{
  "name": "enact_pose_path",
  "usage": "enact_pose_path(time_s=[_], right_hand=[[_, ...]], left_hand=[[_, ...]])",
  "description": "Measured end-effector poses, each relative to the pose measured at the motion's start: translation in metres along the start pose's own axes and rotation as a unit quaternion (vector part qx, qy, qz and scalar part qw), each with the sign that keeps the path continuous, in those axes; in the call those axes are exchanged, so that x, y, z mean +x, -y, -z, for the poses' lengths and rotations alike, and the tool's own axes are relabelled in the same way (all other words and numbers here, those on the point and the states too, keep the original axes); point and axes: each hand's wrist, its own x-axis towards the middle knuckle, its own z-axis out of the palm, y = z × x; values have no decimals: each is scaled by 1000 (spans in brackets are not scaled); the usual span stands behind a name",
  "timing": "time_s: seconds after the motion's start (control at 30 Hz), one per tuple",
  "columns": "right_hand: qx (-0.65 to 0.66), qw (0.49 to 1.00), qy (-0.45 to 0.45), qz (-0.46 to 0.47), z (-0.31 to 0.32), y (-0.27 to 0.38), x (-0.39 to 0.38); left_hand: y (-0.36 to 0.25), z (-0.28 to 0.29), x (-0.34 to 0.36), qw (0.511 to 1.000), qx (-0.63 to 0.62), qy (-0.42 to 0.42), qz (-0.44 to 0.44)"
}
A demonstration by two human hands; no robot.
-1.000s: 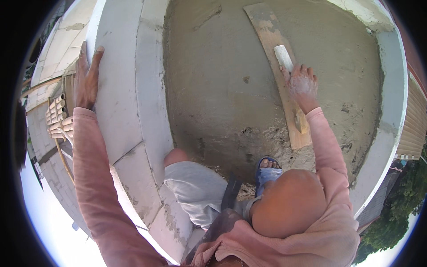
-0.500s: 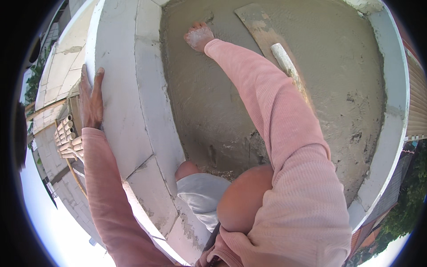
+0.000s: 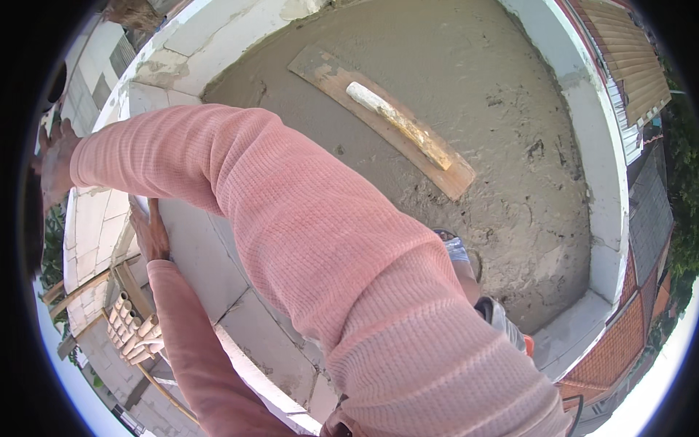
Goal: The person levels and smooths wet concrete using a wooden float and by hand.
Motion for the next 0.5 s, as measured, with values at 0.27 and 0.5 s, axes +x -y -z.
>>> enact_pose_path(time_s=[0.27,0.5], right_hand=[[-47,916,244,-314,218,68,-394],[-269,682,38,-679,451,304,-610]], left_hand=[[51,5,1,998,49,-16,47],[84,-11,45,998,32,-17,43]])
